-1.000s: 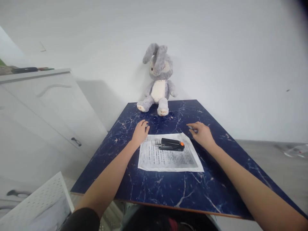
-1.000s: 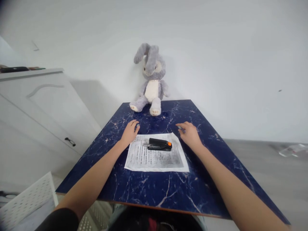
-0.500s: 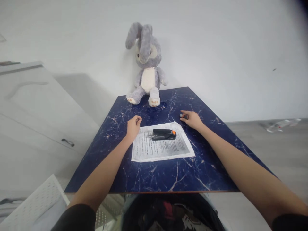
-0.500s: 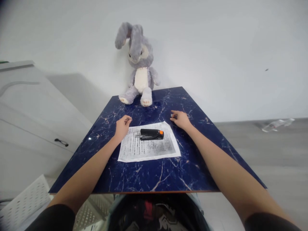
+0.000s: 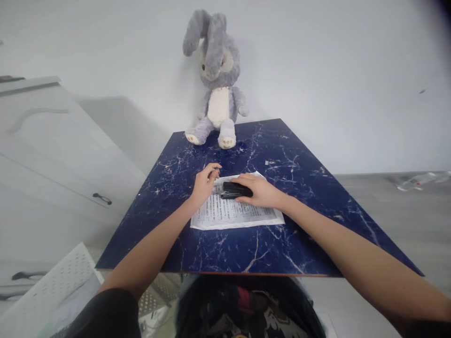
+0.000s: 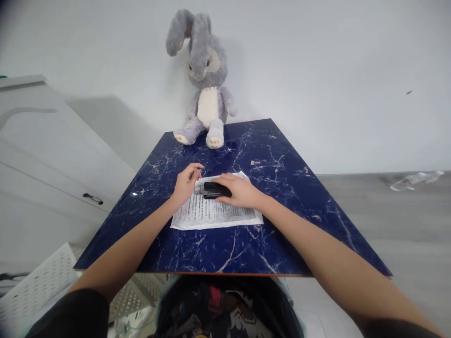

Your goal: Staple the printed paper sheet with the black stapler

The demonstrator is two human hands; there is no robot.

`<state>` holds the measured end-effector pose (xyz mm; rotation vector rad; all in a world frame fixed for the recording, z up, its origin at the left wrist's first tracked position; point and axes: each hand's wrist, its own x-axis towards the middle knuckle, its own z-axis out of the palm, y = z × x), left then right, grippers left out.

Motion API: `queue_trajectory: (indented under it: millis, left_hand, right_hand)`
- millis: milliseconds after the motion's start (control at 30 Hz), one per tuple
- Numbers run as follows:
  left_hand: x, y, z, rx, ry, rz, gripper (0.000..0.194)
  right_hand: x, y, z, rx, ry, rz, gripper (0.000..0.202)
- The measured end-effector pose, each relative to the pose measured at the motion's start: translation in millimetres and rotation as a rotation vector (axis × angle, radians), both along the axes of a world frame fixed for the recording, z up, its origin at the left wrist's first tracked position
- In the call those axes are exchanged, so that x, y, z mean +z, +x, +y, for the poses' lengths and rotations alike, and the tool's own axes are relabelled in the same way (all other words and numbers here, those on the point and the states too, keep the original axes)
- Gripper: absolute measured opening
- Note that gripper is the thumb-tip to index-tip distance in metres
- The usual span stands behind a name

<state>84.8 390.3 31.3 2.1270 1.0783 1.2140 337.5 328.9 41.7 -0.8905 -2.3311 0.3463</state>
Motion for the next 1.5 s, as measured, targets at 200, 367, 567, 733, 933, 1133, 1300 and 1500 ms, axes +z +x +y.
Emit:
queue_trajectory:
  millis: [200,367,567,733,933,1133,1300,1500]
  left_hand:
    - [-3.4,-1.5,2.7,0.016,-0.054,0.014,0.02]
    - [0.5,-1.2,-1.0,-0.009,-0.005,0.064,0.021]
    - [2.0,3.4,-8.7,-0.043,0.051,0.151,0.021]
    - [-7.5,10.3,-7.3,-0.075,0.097,0.231,0.012]
    - [-16.0,15.7,-2.9,-0.151,0.055,0.282,0.008]
    - [-16.9,15.4,-1.5,-0.169,0.032,0.277,0.01]
    - [-15.7,13.2,0.1,-0.194,-0.033,0.208,0.009]
    - [-15.6,11.9,1.5,-0.201,-0.077,0.129,0.007]
  right_hand:
    - [-15.0,-1.9,3.9,-0.092,-0.013,-0.003,0.036]
    - [-11.2,5.8,3.6,-0.189,-0.031,0.048,0.032]
    - [-10.0,15.2,8.4,-0.305,-0.05,0.113,0.028]
    - [-13.8,13.6,9.6,-0.288,-0.06,0.095,0.028]
    - [-14.4,10.6,9.6,-0.295,-0.053,0.092,0.029]
    - [-13.1,11.4,10.9,-0.261,-0.068,0.081,0.028]
    - [-13.9,12.7,11.0,-0.253,-0.062,0.07,0.03]
    - [-15.9,13.9,11.4,-0.256,-0.061,0.06,0.03]
